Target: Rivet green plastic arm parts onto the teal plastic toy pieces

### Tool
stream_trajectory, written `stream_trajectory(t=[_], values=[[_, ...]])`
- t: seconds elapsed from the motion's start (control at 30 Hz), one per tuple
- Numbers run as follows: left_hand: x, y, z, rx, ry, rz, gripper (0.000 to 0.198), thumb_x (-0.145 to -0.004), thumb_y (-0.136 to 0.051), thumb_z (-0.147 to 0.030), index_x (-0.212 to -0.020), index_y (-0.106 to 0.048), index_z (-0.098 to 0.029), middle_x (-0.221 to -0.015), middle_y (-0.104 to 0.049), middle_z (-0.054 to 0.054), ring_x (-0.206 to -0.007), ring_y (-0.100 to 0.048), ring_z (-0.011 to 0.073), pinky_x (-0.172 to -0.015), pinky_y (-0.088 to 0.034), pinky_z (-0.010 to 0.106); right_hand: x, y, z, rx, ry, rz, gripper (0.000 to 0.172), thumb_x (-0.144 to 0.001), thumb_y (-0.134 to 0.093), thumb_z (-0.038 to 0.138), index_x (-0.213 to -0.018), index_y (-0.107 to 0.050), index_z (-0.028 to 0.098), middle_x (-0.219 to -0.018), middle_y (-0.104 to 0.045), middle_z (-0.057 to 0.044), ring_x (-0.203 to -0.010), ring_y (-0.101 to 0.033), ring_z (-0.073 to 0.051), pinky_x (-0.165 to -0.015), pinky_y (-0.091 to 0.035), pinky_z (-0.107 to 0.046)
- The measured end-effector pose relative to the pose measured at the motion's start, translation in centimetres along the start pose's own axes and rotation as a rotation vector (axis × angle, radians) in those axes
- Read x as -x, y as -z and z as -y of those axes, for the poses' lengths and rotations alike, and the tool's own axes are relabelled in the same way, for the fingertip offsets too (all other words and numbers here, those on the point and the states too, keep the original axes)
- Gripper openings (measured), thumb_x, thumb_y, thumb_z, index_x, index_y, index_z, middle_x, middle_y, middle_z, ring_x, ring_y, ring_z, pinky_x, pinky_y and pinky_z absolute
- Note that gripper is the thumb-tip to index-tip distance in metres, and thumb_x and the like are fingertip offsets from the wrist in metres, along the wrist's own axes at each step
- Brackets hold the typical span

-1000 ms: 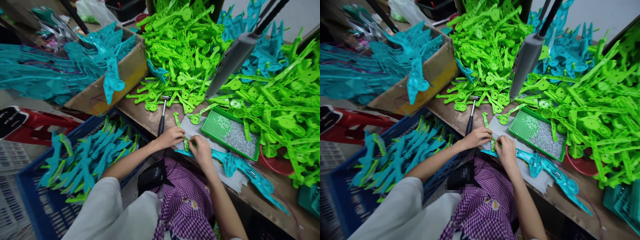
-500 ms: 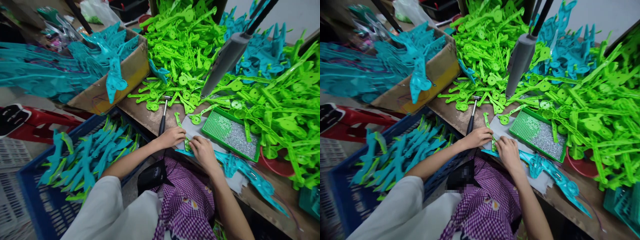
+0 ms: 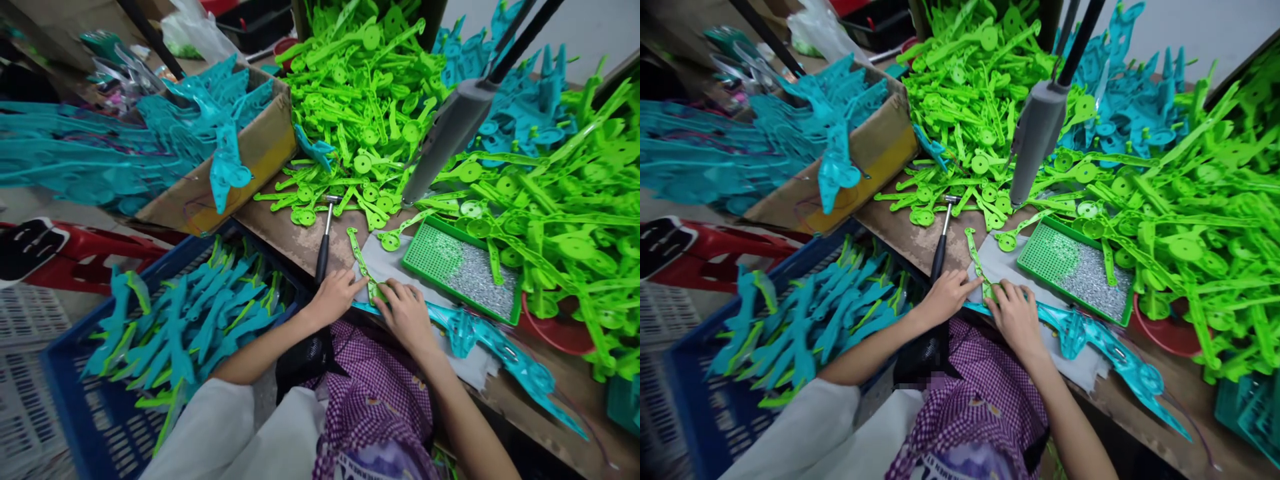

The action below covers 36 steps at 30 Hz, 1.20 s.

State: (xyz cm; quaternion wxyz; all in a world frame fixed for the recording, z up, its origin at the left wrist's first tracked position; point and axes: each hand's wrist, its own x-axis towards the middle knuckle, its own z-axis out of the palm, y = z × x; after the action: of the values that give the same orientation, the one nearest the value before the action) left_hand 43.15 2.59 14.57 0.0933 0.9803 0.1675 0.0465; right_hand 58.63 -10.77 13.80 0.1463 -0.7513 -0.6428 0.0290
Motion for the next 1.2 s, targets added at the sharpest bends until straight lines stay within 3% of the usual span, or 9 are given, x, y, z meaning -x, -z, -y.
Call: stream_trajectory(t=[0.3, 0.4, 0.5, 0.63, 0.83, 1.03, 1.1, 1.2], values=[[-0.4, -0.7, 1.5, 0.131, -0.04, 0.009, 0.039, -0.093, -0.045, -0.016, -0.13, -0.055, -0.023, -0.09, -0.056, 0.006, -0.085, -0.055, 0.0181, -0.082, -0.048, 0.032, 0.1, -0.6, -0.1, -0.039, -0.012, -0.003, 0.03, -0.097, -0.04, 0.033, -0.115, -0.061, 0.021, -0.119, -0.063, -0.011, -0.104, -0.059, -0.023, -0.092, -0.042, -0.04], [-0.3, -0.8, 1.6, 0.133, -0.049, 0.003, 0.04, -0.094, -0.043, -0.018, -0.132, -0.053, -0.021, -0.091, -0.056, 0.006, -0.087, -0.055, 0.0185, -0.083, -0.048, 0.033, 0.5, 0.3, -0.7, -0.113, 0.018, -0.004, 0.032, -0.096, -0.041, 0.034, -0.121, -0.058, 0.022, -0.127, -0.06, -0.01, -0.113, -0.057, -0.023, -0.1, -0.039, -0.045], [-0.3, -1.1, 1.9, 0.139, -0.065, -0.007, 0.041, -0.094, -0.042, -0.017, -0.133, -0.052, -0.022, -0.089, -0.056, 0.006, -0.086, -0.055, 0.0182, -0.082, -0.048, 0.033, 2.0, 1.5, -1.8, -0.211, -0.028, -0.16, 0.035, -0.095, -0.044, 0.033, -0.128, -0.053, 0.024, -0.127, -0.06, -0.01, -0.119, -0.054, -0.022, -0.108, -0.032, -0.049], [-0.3, -1.6, 2.3, 0.12, -0.111, -0.039, 0.042, -0.093, -0.04, -0.015, -0.132, -0.053, -0.022, -0.086, -0.056, 0.006, -0.08, -0.054, 0.0177, -0.077, -0.047, 0.032, 4.6, 2.0, -2.8, -0.204, -0.214, -0.35, 0.023, -0.092, -0.05, 0.029, -0.111, -0.062, 0.024, -0.114, -0.064, -0.01, -0.11, -0.059, -0.023, -0.102, -0.038, -0.048], [-0.5, -1.4, 2.4, 0.058, -0.143, -0.068, 0.038, -0.094, -0.039, -0.018, -0.129, -0.055, -0.021, -0.085, -0.057, 0.006, -0.079, -0.053, 0.0182, -0.074, -0.044, 0.032, 6.2, 0.7, -2.3, -0.082, -0.186, -0.308, 0.02, -0.09, -0.054, 0.025, -0.109, -0.061, 0.024, -0.115, -0.064, -0.009, -0.113, -0.058, -0.023, -0.106, -0.03, -0.049], [-0.9, -1.6, 2.5, 0.035, -0.158, -0.077, 0.036, -0.096, -0.04, -0.019, -0.127, -0.057, -0.02, -0.085, -0.058, 0.006, -0.078, -0.054, 0.0177, -0.073, -0.042, 0.031, 5.9, 0.7, -2.4, -0.042, -0.21, -0.353, 0.019, -0.09, -0.055, 0.023, -0.108, -0.061, 0.023, -0.114, -0.064, -0.009, -0.112, -0.058, -0.023, -0.104, -0.031, -0.048], [-0.7, -1.1, 2.3, 0.061, -0.15, -0.097, 0.035, -0.096, -0.041, -0.019, -0.126, -0.057, -0.02, -0.084, -0.059, 0.006, -0.079, -0.056, 0.0177, -0.073, -0.043, 0.031, 5.9, 1.0, -2.3, -0.04, -0.191, -0.341, 0.021, -0.09, -0.055, 0.023, -0.11, -0.06, 0.023, -0.115, -0.064, -0.009, -0.114, -0.058, -0.024, -0.104, -0.03, -0.049], [0.0, 1.2, 2.2, 0.199, -0.1, -0.186, 0.032, -0.096, -0.044, -0.021, -0.124, -0.059, -0.021, -0.086, -0.059, 0.005, -0.082, -0.057, 0.0162, -0.076, -0.045, 0.03, 6.5, 1.8, -1.9, -0.064, -0.186, -0.354, 0.021, -0.09, -0.055, 0.021, -0.11, -0.059, 0.024, -0.115, -0.064, -0.009, -0.113, -0.058, -0.024, -0.103, -0.031, -0.05]])
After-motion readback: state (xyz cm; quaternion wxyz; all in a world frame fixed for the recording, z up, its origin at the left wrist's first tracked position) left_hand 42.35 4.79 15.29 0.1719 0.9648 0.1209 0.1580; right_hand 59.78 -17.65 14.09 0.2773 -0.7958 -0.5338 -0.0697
